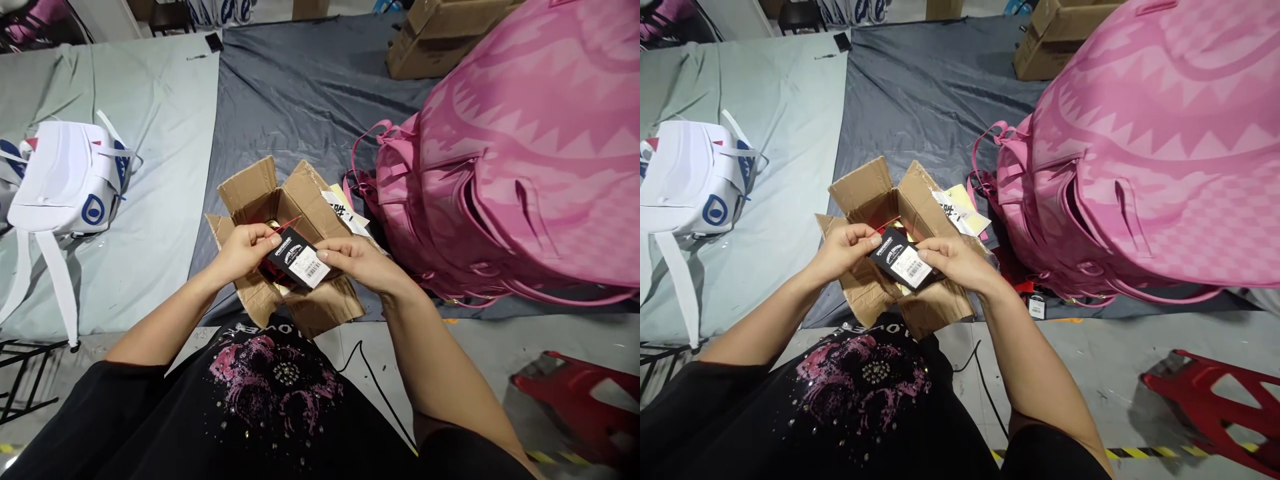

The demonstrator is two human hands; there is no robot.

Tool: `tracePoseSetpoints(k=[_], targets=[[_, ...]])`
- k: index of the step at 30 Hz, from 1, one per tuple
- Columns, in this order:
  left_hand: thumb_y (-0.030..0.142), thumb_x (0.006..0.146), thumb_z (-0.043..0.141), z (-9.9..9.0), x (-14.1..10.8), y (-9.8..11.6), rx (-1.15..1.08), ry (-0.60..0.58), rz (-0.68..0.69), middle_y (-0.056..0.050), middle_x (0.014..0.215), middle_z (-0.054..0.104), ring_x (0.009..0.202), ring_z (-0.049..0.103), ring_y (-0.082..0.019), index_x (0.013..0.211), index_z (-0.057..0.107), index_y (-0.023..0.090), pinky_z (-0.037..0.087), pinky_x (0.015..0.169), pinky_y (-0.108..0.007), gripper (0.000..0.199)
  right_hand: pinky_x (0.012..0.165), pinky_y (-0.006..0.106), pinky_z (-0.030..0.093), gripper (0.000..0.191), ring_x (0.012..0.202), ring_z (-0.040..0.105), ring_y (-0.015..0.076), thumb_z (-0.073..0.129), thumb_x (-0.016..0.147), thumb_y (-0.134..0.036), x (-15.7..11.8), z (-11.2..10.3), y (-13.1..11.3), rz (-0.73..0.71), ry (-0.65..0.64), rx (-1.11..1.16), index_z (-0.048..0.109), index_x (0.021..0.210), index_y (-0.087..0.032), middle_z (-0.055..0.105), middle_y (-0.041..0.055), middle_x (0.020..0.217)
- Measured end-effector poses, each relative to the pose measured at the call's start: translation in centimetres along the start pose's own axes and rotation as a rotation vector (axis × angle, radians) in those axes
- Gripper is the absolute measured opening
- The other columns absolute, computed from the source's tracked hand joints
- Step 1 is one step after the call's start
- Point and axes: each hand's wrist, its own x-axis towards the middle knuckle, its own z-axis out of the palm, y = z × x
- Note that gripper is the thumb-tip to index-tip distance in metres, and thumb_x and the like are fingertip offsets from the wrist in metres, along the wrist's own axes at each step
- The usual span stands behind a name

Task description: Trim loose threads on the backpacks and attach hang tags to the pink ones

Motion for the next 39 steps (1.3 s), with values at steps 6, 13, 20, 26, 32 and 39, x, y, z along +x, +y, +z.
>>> tracePoseSetpoints(k=[6, 13, 20, 26, 32, 39], targets=[[0.043, 0.085, 0.069, 0.3, -0.9, 0.5, -0.04, -0.089, 0.121, 0.007, 0.05, 0.053, 0.034, 0.034, -0.002, 0.077, 0.062, 0.014, 0.025, 0.036, -0.017, 0.03, 0.059, 0.021, 0.047, 0.038, 0.065, 0.061, 0.0097, 0.079, 0.079, -0.046, -0.6, 1.0, -0.8, 0.038, -0.154, 0.097, 0.069, 0.099, -0.015, 0.071, 0.0002, 0.079], [0.051, 0.091, 0.059, -0.7, -1.6, 0.5, -0.262, -0.177, 0.08, -0.004, 0.071, 0.074, 0.03, 0.038, -0.003, 0.1, 0.063, 0.013, 0.019, 0.033, -0.019, 0.039, 0.061, 0.026, 0.055, 0.039, 0.065, 0.067, 0.0138, 0.081, 0.075, -0.049, -1.0, 1.8, -0.6, -0.134, 0.152, 0.1, 0.066, 0.098, -0.021, 0.073, 0.0005, 0.079], [0.051, 0.092, 0.059, -1.2, -2.5, 0.4, -0.244, -0.17, 0.094, -0.001, 0.067, 0.072, 0.031, 0.038, -0.002, 0.109, 0.061, 0.012, 0.02, 0.034, -0.017, 0.042, 0.055, 0.025, 0.053, 0.04, 0.055, 0.063, 0.0128, 0.082, 0.072, -0.049, -0.3, 1.9, -0.4, -0.196, 0.328, 0.097, 0.064, 0.095, -0.022, 0.068, -0.0033, 0.067], [0.055, 0.092, 0.058, -1.0, -3.4, 0.5, -0.268, -0.29, 0.064, 0.0, 0.066, 0.071, 0.03, 0.037, -0.002, 0.11, 0.06, 0.013, 0.019, 0.032, -0.017, 0.046, 0.056, 0.026, 0.054, 0.033, 0.059, 0.063, 0.0135, 0.076, 0.076, -0.046, 0.3, 2.9, -1.4, -0.295, 0.371, -0.01, 0.065, 0.096, -0.022, 0.068, -0.0023, 0.069], [0.056, 0.093, 0.057, -0.7, -3.8, 0.3, -0.283, -0.316, 0.06, 0.0, 0.065, 0.071, 0.03, 0.037, -0.003, 0.11, 0.06, 0.014, 0.019, 0.033, -0.017, 0.046, 0.057, 0.029, 0.056, 0.027, 0.062, 0.065, 0.0164, 0.07, 0.082, -0.046, -0.2, 4.5, -1.6, -0.337, 0.413, -0.114, 0.065, 0.097, -0.023, 0.069, -0.0004, 0.073], [0.053, 0.093, 0.057, -0.5, -3.6, 0.1, -0.288, -0.273, 0.046, 0.0, 0.064, 0.07, 0.03, 0.036, -0.002, 0.11, 0.06, 0.014, 0.018, 0.033, -0.017, 0.043, 0.064, 0.031, 0.057, 0.024, 0.071, 0.069, 0.0183, 0.066, 0.088, -0.04, -0.3, 4.5, -0.7, -0.394, 0.455, -0.216, 0.068, 0.105, -0.024, 0.073, 0.0015, 0.083]])
